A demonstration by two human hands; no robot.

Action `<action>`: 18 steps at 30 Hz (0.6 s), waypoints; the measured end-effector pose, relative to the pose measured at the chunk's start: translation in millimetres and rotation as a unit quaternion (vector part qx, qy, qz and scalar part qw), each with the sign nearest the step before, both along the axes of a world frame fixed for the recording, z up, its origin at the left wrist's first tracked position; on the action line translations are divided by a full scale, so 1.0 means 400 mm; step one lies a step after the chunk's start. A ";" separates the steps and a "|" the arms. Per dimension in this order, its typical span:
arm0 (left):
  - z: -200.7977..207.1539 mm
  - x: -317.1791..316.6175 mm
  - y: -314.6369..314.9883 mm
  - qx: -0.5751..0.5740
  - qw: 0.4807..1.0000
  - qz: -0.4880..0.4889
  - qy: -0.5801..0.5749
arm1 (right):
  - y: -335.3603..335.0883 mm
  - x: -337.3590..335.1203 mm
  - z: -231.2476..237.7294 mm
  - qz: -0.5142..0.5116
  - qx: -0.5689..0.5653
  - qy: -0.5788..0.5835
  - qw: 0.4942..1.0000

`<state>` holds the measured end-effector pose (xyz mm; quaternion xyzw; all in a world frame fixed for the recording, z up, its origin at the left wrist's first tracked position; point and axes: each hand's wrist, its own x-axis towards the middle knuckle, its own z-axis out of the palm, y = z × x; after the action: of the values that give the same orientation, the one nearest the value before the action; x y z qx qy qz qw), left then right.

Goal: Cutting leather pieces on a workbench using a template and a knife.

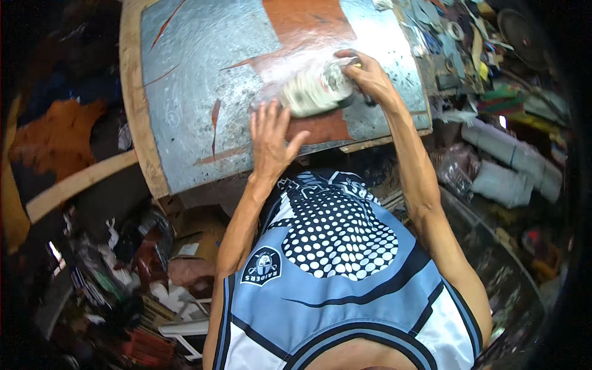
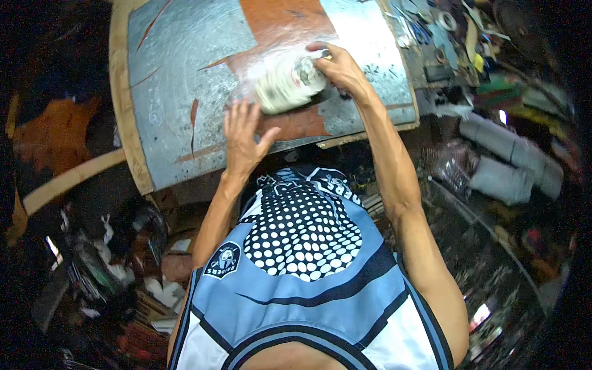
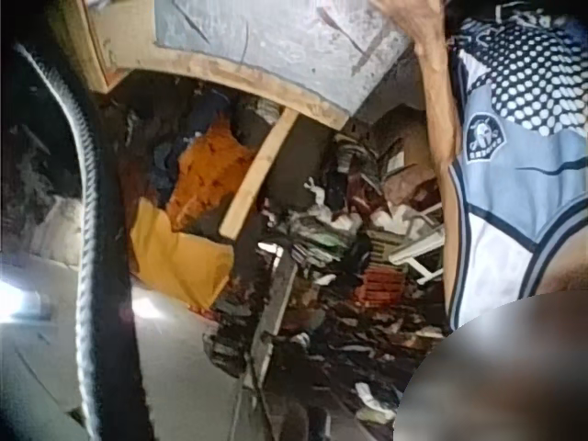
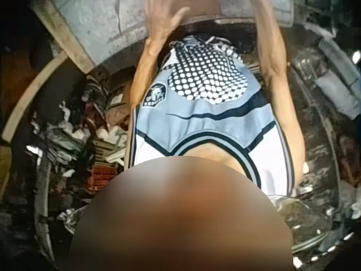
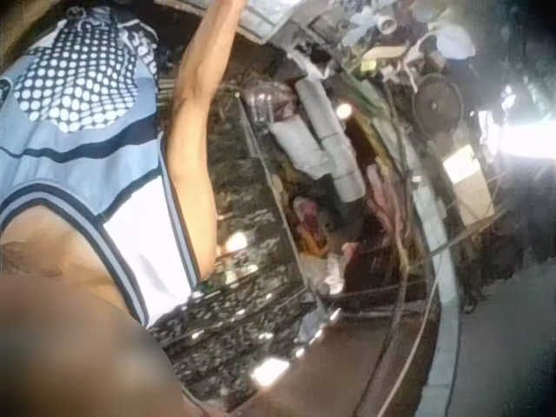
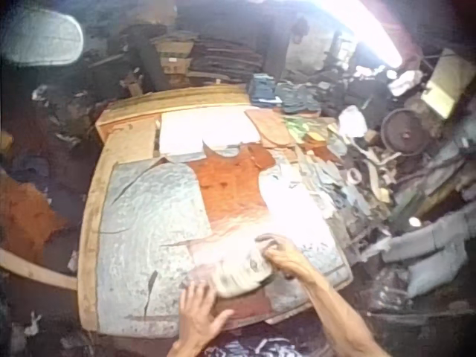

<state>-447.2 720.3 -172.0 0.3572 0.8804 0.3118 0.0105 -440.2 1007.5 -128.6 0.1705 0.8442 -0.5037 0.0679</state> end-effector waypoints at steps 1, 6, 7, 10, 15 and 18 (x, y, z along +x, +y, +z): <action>-0.017 -0.004 -0.008 0.009 0.999 0.023 0.027 | -0.004 0.044 0.027 -0.100 -0.093 0.019 0.990; -0.007 0.005 0.039 0.021 0.995 -0.094 -0.001 | -0.184 0.269 -0.040 -0.335 -0.348 0.012 0.875; 0.000 0.011 0.052 0.023 0.994 -0.110 -0.002 | -0.227 0.288 -0.056 -0.370 -0.379 0.013 0.848; -0.007 0.016 0.054 -0.013 0.990 -0.138 -0.023 | -0.312 0.313 -0.060 -0.415 -0.394 0.024 0.820; 0.002 -0.002 0.040 -0.063 0.984 -0.165 0.005 | -0.329 0.340 -0.060 -0.362 -0.314 -0.014 0.878; 0.016 -0.014 0.034 -0.079 0.981 -0.178 -0.001 | -0.322 0.347 -0.035 -0.327 -0.233 -0.050 0.915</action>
<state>-452.9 733.8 -165.8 0.5062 0.8243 0.2352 0.0950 -301.3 878.9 -142.6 0.4411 0.5955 -0.6711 -0.0205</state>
